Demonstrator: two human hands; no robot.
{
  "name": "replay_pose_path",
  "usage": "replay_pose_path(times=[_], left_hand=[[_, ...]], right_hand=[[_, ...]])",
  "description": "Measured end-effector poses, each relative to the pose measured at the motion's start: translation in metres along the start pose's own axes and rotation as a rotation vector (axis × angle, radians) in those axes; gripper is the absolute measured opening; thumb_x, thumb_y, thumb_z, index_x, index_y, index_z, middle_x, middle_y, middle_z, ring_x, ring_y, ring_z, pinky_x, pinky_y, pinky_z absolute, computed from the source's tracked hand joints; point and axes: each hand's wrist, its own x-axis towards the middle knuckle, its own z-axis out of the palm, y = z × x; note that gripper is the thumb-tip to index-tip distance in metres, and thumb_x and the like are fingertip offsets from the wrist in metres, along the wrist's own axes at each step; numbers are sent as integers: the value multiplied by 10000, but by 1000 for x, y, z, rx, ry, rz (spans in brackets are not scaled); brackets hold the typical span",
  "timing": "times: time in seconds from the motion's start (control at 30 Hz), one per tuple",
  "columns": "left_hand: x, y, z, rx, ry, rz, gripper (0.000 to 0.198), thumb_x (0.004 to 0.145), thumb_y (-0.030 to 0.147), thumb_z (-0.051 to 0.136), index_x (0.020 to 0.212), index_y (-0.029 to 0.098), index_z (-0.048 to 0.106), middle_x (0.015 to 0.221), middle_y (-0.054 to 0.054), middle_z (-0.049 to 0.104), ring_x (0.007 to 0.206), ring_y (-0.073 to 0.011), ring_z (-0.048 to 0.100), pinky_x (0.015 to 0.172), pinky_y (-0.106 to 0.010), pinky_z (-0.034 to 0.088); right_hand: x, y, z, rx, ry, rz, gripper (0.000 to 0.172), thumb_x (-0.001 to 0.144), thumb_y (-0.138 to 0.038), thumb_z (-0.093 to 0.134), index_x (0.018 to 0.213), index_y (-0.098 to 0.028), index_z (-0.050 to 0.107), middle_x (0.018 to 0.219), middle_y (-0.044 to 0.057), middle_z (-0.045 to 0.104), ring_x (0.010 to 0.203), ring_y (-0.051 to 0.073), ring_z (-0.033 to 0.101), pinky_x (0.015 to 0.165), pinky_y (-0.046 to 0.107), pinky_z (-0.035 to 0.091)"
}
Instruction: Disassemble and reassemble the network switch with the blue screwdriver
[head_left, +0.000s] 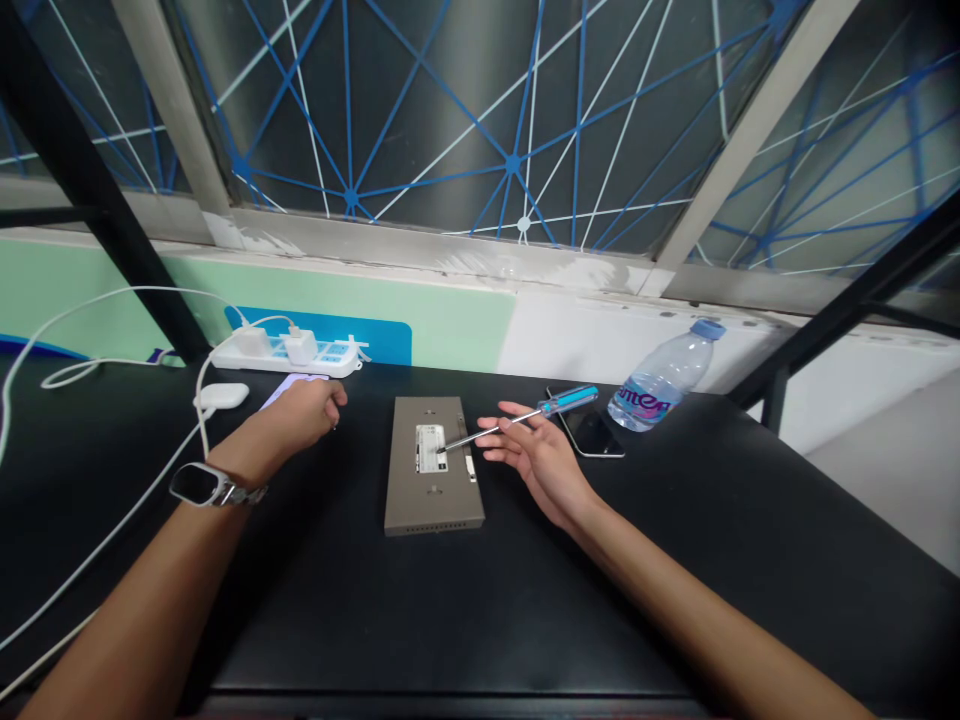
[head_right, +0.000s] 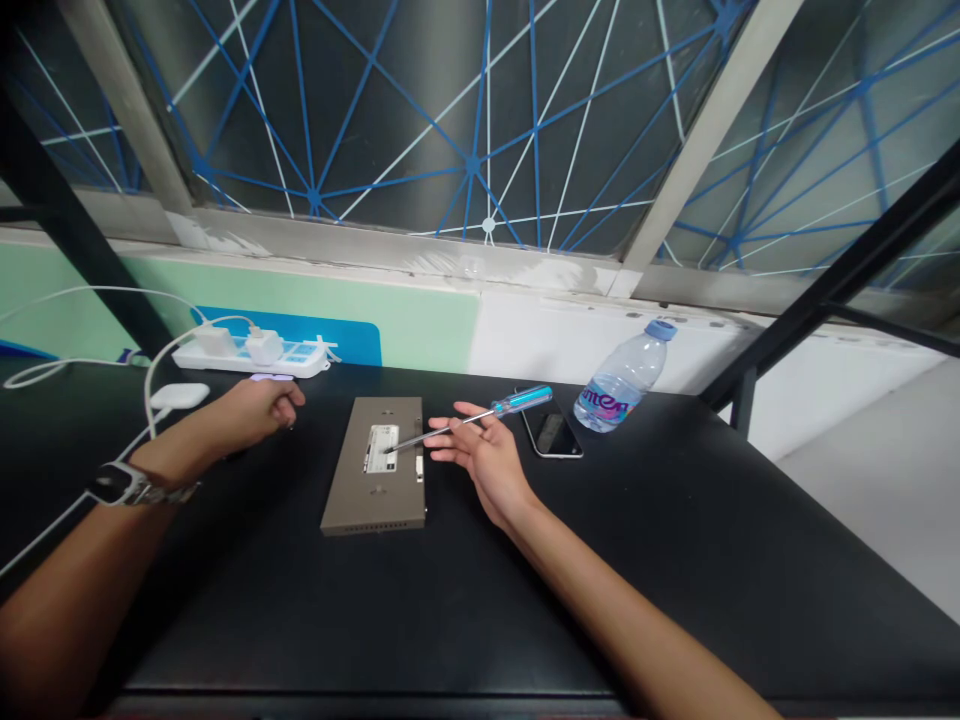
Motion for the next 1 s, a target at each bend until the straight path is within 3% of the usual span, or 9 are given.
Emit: replay_pose_path(times=[0.07,0.13,0.2,0.3,0.43,0.53,0.77,0.9,1.0], left_hand=[[1,15,0,-29,-5,57,165,758,174,583,904,154,659,808,-77,720,742,-231,675,717,-350,524],[-2,36,7,-97,70,195,331,867,333,562,1140,162,635,1180,-138,681,1068,-283,652,929,-421,505],[-9,59,22,-128,61,289,468,955,432,448,1332,166,526,1421,-155,537,1337,-299,484,1112,-468,378],[-20,84,48,-118,-104,259,606,984,544,330,1458,172,393,1596,-154,317,1496,-326,230,1186,-507,267],[-23,90,68,-120,-132,242,647,989,570,294,1489,162,343,1647,-158,168,1528,-339,34,1196,-554,212],[-20,85,71,-163,-115,248,617,994,555,296,1482,180,344,1655,-149,137,1530,-325,21,1199,-556,201],[-20,90,67,-197,-122,186,641,988,544,309,1501,161,298,1664,-160,7,1523,-337,-45,1201,-569,165],[-21,90,67,-166,-83,105,741,971,569,321,1548,120,197,1649,-193,-65,1513,-362,-61,1198,-589,131],[-19,87,71,-148,-48,41,800,959,582,334,1557,77,168,1639,-231,-12,1510,-379,-26,1197,-602,104]], right_hand=[[0,-2,0,-35,3,-6,415,766,-280,794,1087,-176,553,987,120,774,758,210,756,640,306,586],[2,-6,-1,-86,-1,-38,430,771,-318,789,1099,-172,552,964,120,776,726,207,751,599,295,578],[3,-10,-3,-154,-11,-88,428,783,-372,774,1085,-170,547,883,102,778,653,192,734,564,288,566],[6,-17,-8,-305,-27,-155,410,820,-456,720,1066,-182,539,700,35,741,451,140,633,443,244,482],[9,-21,-16,-608,-8,-170,329,867,-520,626,938,-210,542,429,-91,498,289,79,371,335,201,226],[10,-17,-22,-891,-26,-140,269,886,-480,587,839,-221,528,408,-107,376,336,84,310,381,218,196],[7,-14,-20,-1653,92,-147,161,878,-341,529,929,-220,622,627,12,610,567,175,560,526,276,243],[4,-15,-16,-1809,74,-110,211,886,-338,510,1015,-215,623,734,58,657,666,230,626,552,294,265],[2,-14,-15,-1839,85,-133,269,902,-363,502,1090,-201,607,779,71,662,671,240,619,575,310,317]])
